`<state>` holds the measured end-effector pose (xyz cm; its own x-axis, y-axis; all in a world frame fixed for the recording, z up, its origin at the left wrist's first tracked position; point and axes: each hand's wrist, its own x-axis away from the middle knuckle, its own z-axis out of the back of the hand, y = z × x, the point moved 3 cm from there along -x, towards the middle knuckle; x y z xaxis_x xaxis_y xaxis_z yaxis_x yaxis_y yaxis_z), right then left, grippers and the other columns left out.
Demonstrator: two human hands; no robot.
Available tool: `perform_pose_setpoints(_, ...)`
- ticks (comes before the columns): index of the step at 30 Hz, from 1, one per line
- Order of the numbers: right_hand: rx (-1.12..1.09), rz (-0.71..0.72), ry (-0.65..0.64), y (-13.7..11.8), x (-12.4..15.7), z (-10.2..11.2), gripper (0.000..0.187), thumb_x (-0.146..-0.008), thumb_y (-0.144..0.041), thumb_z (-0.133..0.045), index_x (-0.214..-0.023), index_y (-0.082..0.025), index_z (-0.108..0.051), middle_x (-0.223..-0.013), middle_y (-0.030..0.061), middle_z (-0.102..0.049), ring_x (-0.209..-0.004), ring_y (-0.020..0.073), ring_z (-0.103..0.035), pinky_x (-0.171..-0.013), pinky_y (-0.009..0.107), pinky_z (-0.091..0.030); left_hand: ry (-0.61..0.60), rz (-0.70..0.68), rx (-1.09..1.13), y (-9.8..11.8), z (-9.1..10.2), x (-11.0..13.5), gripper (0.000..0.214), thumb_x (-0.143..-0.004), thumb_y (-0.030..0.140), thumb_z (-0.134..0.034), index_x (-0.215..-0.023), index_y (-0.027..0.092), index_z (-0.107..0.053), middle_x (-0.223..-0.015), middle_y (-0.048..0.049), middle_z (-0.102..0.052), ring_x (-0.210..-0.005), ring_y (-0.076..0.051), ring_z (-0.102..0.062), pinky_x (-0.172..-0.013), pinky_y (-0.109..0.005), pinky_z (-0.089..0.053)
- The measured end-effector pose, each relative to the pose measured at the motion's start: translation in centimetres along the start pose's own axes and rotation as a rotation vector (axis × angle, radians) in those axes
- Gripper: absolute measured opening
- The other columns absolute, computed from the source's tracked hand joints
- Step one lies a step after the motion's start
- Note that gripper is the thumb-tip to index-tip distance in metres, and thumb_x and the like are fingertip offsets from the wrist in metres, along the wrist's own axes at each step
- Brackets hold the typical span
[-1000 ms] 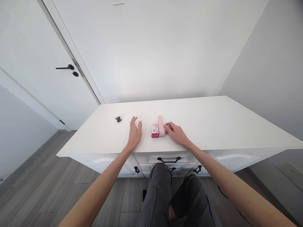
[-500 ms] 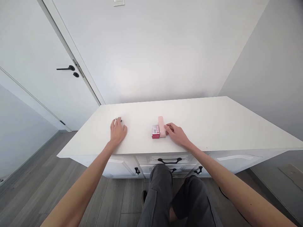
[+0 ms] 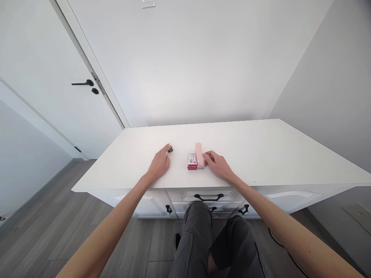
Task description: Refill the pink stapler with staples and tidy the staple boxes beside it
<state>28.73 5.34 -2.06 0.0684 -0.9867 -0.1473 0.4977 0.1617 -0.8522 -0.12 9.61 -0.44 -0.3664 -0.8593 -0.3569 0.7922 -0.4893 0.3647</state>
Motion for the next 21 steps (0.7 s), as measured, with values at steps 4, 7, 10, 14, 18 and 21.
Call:
perform_pose_setpoints(4,0.003,0.014,0.002,0.0,0.0,0.0,0.04,-0.102,-0.059,-0.04,-0.105,-0.026,-0.063,-0.083,0.0007,-0.075,-0.08,0.0218,-0.065,-0.076,0.034,-0.043,-0.051,-0.058,0.13,3.0,-1.5,-0.5,0.061,-0.1,0.021,-0.03,-0.161,0.019,-0.026,-0.156,-0.0081,-0.053,-0.148,-0.024,-0.044,-0.123,-0.048,-0.036)
perform_pose_setpoints(7,0.004,0.019,0.004,-0.1,0.0,0.0,0.041,-0.102,-0.059,-0.04,-0.105,-0.026,-0.063,-0.083,0.0013,-0.075,-0.08,0.0217,-0.066,-0.076,0.034,-0.044,-0.081,-0.078,0.211,4.6,-2.2,-0.9,0.062,-0.1,0.02,-0.029,-0.162,0.022,-0.023,-0.155,-0.0062,-0.054,-0.145,-0.023,-0.047,-0.121,-0.047,-0.038)
perform_pose_setpoints(10,0.006,0.015,0.003,-0.2,0.0,0.1,0.041,-0.102,-0.059,-0.04,-0.104,-0.026,-0.063,-0.083,0.0015,-0.075,-0.08,0.0218,-0.066,-0.077,0.034,-0.044,-0.102,-0.085,0.274,5.6,-2.5,-1.1,0.066,-0.099,0.017,-0.029,-0.163,0.024,-0.017,-0.156,-0.0062,-0.053,-0.144,-0.023,-0.048,-0.12,-0.046,-0.038)
perform_pose_setpoints(14,-0.006,0.019,0.002,-0.1,-0.1,0.1,0.041,-0.102,-0.059,-0.04,-0.105,-0.026,-0.063,-0.083,0.0013,-0.075,-0.08,0.0217,-0.066,-0.076,0.034,-0.044,-0.14,-0.084,0.339,5.9,-2.7,-1.3,0.072,-0.095,0.013,-0.033,-0.162,0.027,-0.011,-0.162,-0.0074,-0.046,-0.144,-0.023,-0.049,-0.118,-0.046,-0.041)
perform_pose_setpoints(18,-0.007,0.024,0.005,0.0,-0.1,0.1,0.041,-0.102,-0.059,-0.04,-0.105,-0.025,-0.064,-0.082,0.0007,-0.074,-0.078,0.021,-0.065,-0.075,0.033,-0.044,-0.166,-0.137,0.43,5.8,-2.9,-1.3,0.078,-0.091,0.009,-0.035,-0.161,0.029,-0.007,-0.167,-0.0075,-0.037,-0.151,-0.021,-0.041,-0.119,-0.045,-0.04)
perform_pose_setpoints(21,-0.005,0.026,0.01,-0.1,0.0,0.1,0.04,-0.103,-0.058,-0.041,-0.106,-0.026,-0.063,-0.082,0.0004,-0.074,-0.078,0.0208,-0.065,-0.075,0.033,-0.043,-0.162,-0.171,0.463,5.6,-3.1,-1.4,0.08,-0.09,0.008,-0.035,-0.161,0.029,-0.006,-0.171,-0.0073,-0.028,-0.154,-0.02,-0.037,-0.122,-0.045,-0.038)
